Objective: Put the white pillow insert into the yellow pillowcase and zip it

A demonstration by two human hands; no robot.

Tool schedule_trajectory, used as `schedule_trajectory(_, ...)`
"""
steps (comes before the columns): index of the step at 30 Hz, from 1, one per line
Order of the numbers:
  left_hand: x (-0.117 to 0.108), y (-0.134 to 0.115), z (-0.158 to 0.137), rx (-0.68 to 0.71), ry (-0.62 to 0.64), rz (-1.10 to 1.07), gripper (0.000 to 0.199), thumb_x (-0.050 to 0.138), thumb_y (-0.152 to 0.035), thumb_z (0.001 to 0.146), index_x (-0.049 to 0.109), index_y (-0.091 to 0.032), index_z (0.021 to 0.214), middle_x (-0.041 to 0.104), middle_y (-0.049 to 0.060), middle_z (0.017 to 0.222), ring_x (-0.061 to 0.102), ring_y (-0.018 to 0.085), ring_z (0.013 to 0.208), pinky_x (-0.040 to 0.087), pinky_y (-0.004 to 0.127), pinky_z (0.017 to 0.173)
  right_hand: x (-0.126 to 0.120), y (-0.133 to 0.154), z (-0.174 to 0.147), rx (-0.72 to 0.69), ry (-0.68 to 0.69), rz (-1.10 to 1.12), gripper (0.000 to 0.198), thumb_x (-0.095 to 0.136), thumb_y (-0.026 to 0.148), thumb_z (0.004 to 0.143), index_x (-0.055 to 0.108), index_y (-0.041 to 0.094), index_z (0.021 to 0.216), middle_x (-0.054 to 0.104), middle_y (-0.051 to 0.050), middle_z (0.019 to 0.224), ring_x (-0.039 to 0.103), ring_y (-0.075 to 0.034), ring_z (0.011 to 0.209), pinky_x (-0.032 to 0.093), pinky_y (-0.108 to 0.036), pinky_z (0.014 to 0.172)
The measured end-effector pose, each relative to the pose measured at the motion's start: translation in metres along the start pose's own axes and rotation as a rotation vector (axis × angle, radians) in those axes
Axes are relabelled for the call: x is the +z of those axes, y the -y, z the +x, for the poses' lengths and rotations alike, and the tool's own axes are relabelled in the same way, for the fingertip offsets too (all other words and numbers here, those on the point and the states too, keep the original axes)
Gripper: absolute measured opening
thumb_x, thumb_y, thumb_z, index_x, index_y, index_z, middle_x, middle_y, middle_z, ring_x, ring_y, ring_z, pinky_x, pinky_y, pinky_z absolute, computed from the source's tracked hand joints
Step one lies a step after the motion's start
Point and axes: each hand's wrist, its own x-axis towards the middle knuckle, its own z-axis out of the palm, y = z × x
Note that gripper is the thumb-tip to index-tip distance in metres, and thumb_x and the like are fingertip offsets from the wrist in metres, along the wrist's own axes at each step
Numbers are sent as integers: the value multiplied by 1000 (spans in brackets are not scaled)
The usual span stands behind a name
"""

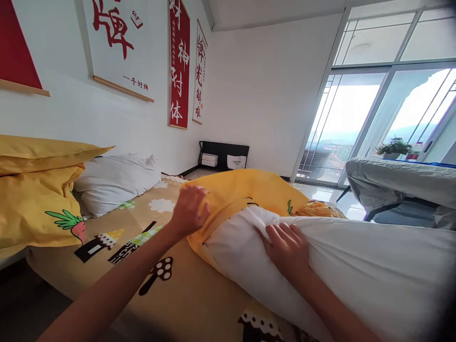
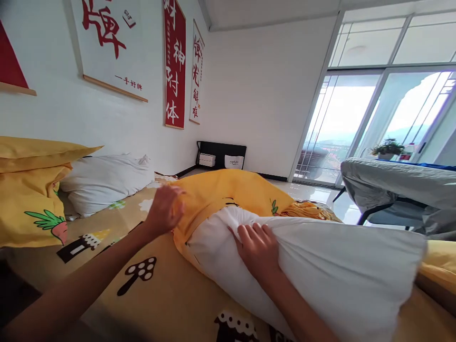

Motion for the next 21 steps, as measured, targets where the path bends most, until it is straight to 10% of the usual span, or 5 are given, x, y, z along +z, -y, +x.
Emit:
schedule_trajectory(3, 13, -31, -2, 171, 248, 44, 35, 45, -28, 86, 56, -16, 116, 59, 14, 110, 52, 26, 100, 40, 40, 86, 9, 7, -7, 29, 13, 63, 38, 48, 26, 94, 48, 21, 57, 52, -1, 52, 46, -13, 57, 30, -29, 64)
schedule_trajectory(10, 57, -59, 24, 103, 374, 59, 26, 46, -29, 88, 59, -15, 104, 60, 13, 103, 52, 27, 97, 44, 40, 81, -23, -10, -13, -61, 202, 39, 25, 50, 37, 93, 62, 21, 79, 63, -5, 73, 55, -19, 73, 35, -32, 73)
schedule_trajectory(15, 65, -74, 31, 56, 456, -26, 20, 39, -16, 89, 59, -14, 91, 61, 13, 93, 55, 25, 91, 45, 38, 80, -25, -58, -17, 126, 355, -69, 63, 43, 71, 82, 59, 23, 119, 59, -15, 124, 52, -36, 112, 34, -48, 91)
schedule_trajectory(21, 70, -87, 40, -154, 534, -169, 22, 43, -24, 88, 59, -12, 96, 64, 15, 99, 57, 26, 96, 46, 38, 84, 12, -71, -18, 141, 765, 255, 42, 45, 54, 88, 61, 24, 112, 71, -7, 102, 63, -26, 92, 40, -37, 78)
